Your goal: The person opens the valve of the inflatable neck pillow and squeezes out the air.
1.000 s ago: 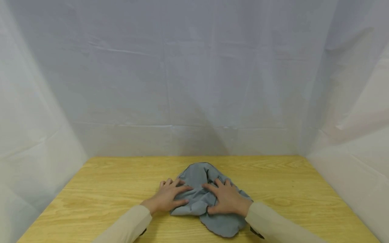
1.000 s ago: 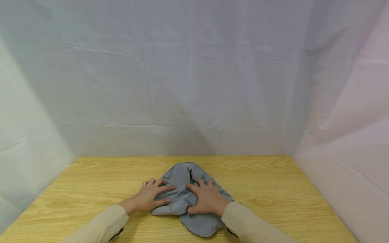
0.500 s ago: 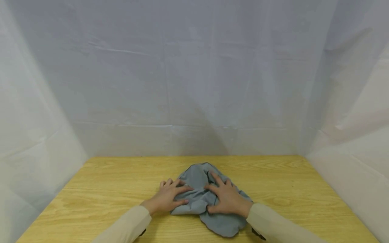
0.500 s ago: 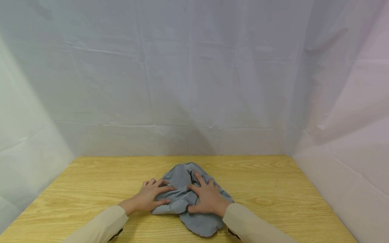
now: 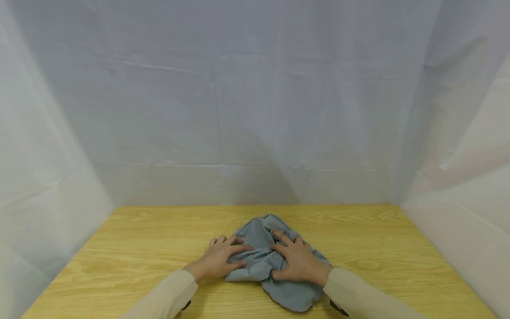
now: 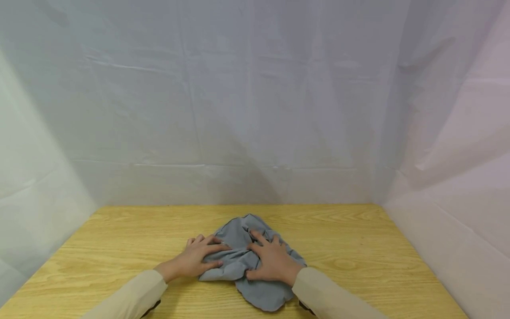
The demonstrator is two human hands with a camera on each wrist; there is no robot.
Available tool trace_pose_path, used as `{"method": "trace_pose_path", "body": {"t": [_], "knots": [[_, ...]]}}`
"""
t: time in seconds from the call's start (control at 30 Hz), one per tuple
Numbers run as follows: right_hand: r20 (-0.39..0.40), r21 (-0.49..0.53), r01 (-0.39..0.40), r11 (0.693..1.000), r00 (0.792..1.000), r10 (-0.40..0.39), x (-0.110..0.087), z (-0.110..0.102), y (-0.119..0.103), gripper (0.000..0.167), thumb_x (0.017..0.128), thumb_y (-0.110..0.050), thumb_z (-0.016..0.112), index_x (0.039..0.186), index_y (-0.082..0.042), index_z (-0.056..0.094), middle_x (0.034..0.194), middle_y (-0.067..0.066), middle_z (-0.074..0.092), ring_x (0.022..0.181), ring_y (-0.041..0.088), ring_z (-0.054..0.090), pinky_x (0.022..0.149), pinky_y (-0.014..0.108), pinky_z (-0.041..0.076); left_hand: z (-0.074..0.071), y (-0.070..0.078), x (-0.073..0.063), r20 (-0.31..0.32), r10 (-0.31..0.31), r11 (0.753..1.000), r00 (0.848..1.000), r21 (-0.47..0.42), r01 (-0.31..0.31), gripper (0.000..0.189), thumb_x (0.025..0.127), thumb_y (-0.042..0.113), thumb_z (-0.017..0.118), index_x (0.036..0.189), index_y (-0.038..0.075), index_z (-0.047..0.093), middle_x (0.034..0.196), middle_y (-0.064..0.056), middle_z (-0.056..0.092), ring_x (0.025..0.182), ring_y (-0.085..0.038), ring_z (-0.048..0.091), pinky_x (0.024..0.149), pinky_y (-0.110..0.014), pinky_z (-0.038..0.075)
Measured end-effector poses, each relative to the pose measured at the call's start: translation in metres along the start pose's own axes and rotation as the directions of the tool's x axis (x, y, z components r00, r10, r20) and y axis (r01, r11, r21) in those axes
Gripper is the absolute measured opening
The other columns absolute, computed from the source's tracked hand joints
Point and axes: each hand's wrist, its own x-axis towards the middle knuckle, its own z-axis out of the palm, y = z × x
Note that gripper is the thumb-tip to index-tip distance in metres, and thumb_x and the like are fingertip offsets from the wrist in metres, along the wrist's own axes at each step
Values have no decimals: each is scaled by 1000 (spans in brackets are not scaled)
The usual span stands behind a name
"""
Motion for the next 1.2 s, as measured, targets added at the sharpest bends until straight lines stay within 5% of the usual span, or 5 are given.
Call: {"method": "trace_pose_path", "body": {"t": [0.7, 0.97, 1.2], "knots": [[-65, -14, 20, 1000, 998, -21, -1, 1, -3, 51, 76, -57, 60, 108, -17, 62, 144, 6, 36, 106, 52, 44, 70, 64, 40, -9, 4, -1, 79, -6, 992, 997, -125, 16, 46, 92, 52, 41, 129, 27, 53, 135, -2, 47, 109, -23, 43, 77, -37, 23], [-58, -5, 11, 1000, 998, -11, -1, 0, -3, 52, 76, -58, 59, 109, -17, 61, 144, 7, 36, 108, 52, 42, 72, 65, 39, -9, 5, -1, 127, -19, 993, 992, -110, 33, 56, 84, 59, 51, 131, 29, 49, 138, -1, 43, 115, -24, 40, 86, -45, 24], [-53, 11, 11, 1000, 999, -11, -3, 2, -1, 58, 78, -59, 58, 120, -20, 54, 147, 5, 32, 109, 49, 41, 75, 64, 38, -3, 8, -2, 76, -3, 999, 997, -48, 7, 58, 81, 62, 53, 129, 30, 52, 137, -3, 44, 110, -25, 42, 86, -46, 25]]}}
